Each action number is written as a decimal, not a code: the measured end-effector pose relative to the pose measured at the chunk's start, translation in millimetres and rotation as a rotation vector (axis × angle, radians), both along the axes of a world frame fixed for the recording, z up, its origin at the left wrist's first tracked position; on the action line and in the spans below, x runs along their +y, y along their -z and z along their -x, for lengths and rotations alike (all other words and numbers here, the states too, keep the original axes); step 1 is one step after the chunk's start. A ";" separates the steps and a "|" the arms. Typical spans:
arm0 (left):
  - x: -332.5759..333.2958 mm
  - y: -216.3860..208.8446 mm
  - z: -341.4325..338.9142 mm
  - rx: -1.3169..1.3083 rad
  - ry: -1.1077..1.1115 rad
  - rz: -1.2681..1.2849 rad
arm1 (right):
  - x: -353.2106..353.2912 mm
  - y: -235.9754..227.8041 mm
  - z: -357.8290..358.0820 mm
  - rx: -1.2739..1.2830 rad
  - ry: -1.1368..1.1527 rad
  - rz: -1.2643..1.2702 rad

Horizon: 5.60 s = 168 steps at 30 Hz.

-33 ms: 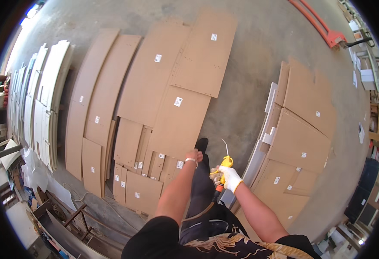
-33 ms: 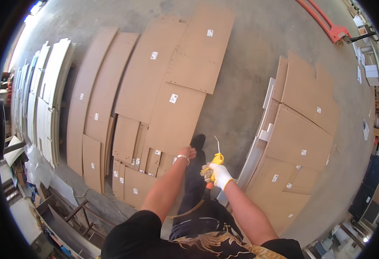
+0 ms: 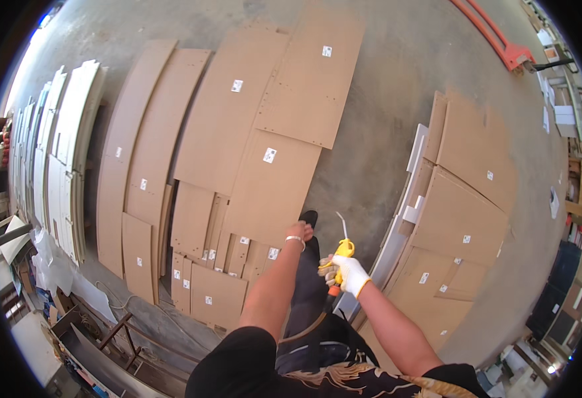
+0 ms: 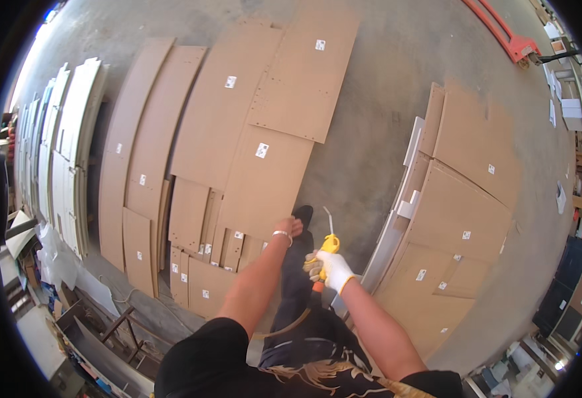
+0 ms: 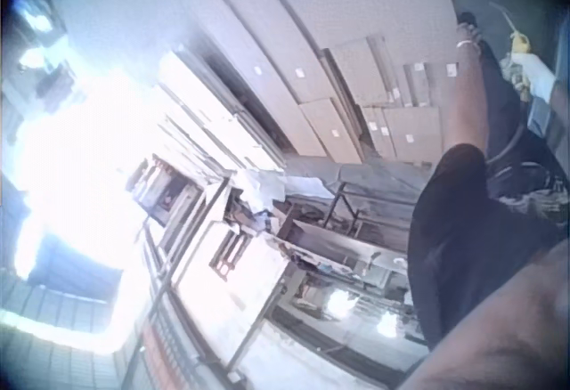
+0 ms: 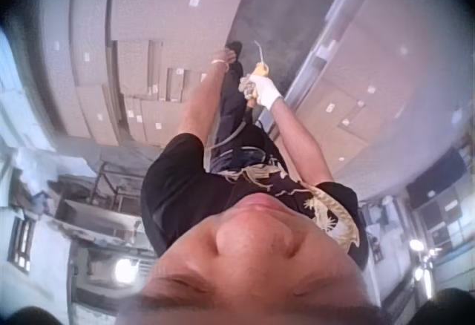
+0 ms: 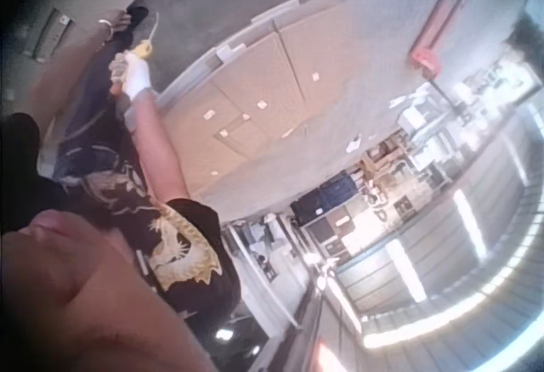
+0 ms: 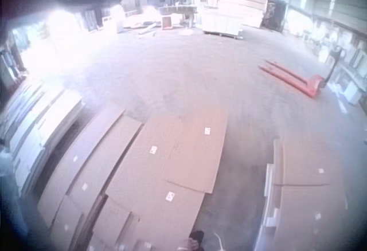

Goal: The person sprays liquid onto flat wooden panels and wipes them with a cloth. They handle multiple panels one at a time, wiping each surface and then stacking the cleaned panels on the floor.

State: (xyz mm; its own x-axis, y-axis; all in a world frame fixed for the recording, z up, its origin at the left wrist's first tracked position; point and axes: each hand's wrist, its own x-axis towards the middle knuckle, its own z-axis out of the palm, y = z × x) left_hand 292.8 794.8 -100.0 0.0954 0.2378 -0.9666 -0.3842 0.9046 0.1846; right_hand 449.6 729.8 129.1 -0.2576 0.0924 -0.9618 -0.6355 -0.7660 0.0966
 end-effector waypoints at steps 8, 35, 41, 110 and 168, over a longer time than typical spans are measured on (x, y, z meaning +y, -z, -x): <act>219.7 109.0 -162.9 -0.067 -0.382 -0.050 | 60.5 15.0 -13.7 0.079 0.045 0.030; -150.2 41.8 129.9 0.183 -0.460 -0.025 | 45.4 71.0 17.3 0.027 -0.148 0.029; -291.8 -54.4 198.0 0.216 -0.365 -0.069 | -19.1 11.1 49.4 0.260 -0.473 0.105; -733.1 -644.3 211.3 0.952 -0.804 -0.633 | -267.0 55.6 199.8 0.143 -0.163 -0.342; -1493.6 -441.4 78.1 1.053 -1.598 1.271 | -1050.4 -168.8 706.6 0.613 -2.036 -1.450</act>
State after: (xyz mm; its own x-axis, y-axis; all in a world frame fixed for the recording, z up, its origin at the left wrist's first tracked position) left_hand 214.7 -698.8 341.4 0.0492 -0.9782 -0.2020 -0.8475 -0.1478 0.5097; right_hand -257.1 -320.6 298.0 -0.8635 -0.2842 -0.4168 0.3920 0.1419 -0.9089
